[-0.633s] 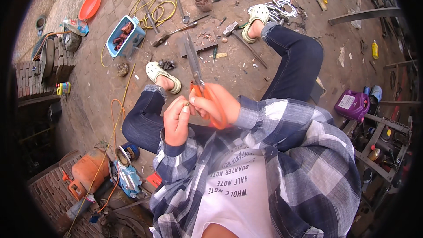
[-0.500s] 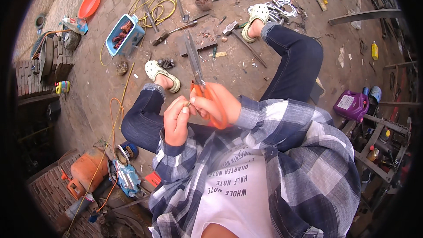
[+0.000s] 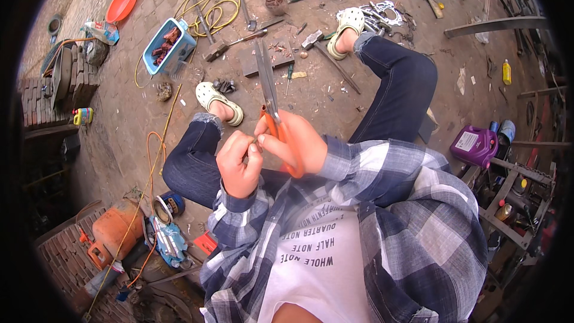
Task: The person sits on a low stool and uses orange-handled shears to trim small metal pieces. They also use a green-handled screwdriver to adjust or position the pieces on a metal plate. Trimmed pieces are placed on the plate.
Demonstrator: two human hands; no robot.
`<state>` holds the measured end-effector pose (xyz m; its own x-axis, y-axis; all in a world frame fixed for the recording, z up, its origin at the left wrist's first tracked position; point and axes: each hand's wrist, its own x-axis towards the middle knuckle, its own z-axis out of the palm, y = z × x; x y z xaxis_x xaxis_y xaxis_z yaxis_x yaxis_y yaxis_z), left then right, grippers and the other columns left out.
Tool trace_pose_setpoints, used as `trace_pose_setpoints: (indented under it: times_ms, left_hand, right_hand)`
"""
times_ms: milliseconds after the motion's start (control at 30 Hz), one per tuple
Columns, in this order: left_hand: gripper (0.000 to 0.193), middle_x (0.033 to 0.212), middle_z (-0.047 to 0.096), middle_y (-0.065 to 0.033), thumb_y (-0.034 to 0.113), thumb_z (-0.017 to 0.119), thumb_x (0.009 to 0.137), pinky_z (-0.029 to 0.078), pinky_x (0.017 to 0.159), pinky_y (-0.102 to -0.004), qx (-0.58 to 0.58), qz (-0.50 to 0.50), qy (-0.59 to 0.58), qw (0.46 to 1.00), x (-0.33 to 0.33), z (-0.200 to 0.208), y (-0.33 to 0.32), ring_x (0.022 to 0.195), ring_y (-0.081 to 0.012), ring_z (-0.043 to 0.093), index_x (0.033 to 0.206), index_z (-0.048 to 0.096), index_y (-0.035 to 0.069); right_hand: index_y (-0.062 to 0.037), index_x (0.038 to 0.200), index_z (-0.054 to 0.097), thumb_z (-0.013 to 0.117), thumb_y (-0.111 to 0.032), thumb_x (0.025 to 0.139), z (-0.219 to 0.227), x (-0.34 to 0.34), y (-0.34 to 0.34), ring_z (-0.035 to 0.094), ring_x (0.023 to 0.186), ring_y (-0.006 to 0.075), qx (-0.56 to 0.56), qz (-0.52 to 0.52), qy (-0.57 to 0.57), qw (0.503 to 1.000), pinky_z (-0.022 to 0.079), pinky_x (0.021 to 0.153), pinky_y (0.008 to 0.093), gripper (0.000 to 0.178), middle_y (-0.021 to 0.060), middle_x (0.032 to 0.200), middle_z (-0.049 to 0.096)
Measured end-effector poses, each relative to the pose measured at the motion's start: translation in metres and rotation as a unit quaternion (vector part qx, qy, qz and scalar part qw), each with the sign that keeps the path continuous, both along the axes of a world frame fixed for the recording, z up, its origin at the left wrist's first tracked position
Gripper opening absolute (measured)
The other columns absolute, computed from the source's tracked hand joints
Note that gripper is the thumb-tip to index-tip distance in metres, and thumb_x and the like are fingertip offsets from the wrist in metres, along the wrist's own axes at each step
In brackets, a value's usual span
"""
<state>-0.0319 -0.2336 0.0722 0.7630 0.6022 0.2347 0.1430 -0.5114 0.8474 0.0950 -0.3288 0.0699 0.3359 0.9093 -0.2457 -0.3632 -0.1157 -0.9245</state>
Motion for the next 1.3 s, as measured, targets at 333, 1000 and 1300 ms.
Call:
trace_pose_setpoints:
  times_ms: [333,1000,1300]
  left_hand:
    - [0.009,0.07,0.051,-0.0097,-0.003,0.062,0.073,0.038,0.049,-0.0296,0.154,0.086,0.001,0.984,0.001,-0.001,-0.004,0.054,-0.0199,0.048,0.081,0.059,-0.001]
    - [0.023,0.081,0.053,-0.0056,-0.011,0.068,0.07,0.04,0.052,-0.0226,0.064,0.165,-0.07,0.982,0.005,0.007,-0.021,0.061,-0.0102,0.049,0.089,0.066,0.001]
    - [0.025,0.083,0.056,-0.0089,-0.01,0.07,0.068,0.047,0.054,-0.0267,0.181,0.111,-0.045,0.976,0.0,0.002,-0.013,0.066,-0.0161,0.057,0.09,0.066,0.001]
  right_hand:
    - [-0.0008,0.093,0.056,0.062,-0.01,0.085,0.007,0.0,0.001,0.056,0.07,0.0112,-0.023,-0.003,-0.092,0.995,0.047,0.064,0.027,0.014,0.0029,0.077,0.059]
    - [-0.0004,0.096,0.055,0.057,-0.014,0.09,-0.001,-0.001,0.0,0.05,0.064,0.008,-0.011,0.032,0.08,0.996,0.042,0.058,0.0238,0.015,0.0016,0.075,0.055]
    - [0.0013,0.096,0.059,0.062,-0.012,0.088,0.012,0.004,-0.002,0.054,0.07,0.0067,-0.037,0.023,-0.048,0.998,0.046,0.061,0.024,0.016,0.0015,0.076,0.06]
